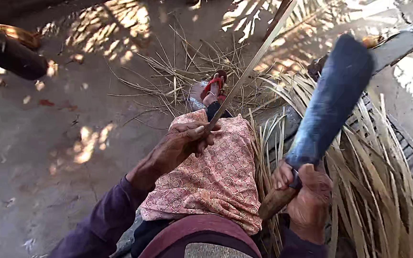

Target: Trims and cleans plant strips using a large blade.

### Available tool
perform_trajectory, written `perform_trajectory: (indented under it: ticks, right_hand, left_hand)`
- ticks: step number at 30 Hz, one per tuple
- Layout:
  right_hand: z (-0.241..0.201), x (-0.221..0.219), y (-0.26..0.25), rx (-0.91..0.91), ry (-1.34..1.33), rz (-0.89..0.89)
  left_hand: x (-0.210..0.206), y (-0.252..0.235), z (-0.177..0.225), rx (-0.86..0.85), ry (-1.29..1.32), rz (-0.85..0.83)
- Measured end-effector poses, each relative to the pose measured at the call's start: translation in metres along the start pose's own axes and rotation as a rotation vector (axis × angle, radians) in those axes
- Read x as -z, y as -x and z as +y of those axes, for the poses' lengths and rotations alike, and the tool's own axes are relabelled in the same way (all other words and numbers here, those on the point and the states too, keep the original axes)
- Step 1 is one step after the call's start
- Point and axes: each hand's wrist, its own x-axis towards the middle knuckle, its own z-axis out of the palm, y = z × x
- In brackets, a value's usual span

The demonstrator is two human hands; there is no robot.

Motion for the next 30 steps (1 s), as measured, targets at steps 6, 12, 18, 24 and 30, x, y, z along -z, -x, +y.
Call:
perform_trajectory:
  ticks: [6, 12, 18, 24, 30]
  right_hand:
    - [0.028, -0.021, 0.009, 0.030, -0.013, -0.094]
    - [0.041, -0.036, 0.008, -0.028, 0.204, -0.036]
    - [0.041, -0.042, 0.010, 0.000, 0.251, 0.033]
    - [0.043, -0.050, 0.006, -0.098, 0.095, 0.034]
    - [0.051, -0.058, -0.008, -0.175, 0.092, -0.122]
  left_hand:
    - [-0.014, 0.000, -0.018, 0.182, 0.277, 0.057]
    - [-0.035, 0.012, -0.039, 0.028, -0.032, 0.136]
    - [-0.051, 0.033, -0.070, -0.267, -0.191, 0.099]
    - [-0.051, 0.046, -0.075, -0.153, -0.054, 0.023]
    - [-0.032, 0.050, -0.073, 0.108, 0.352, -0.055]
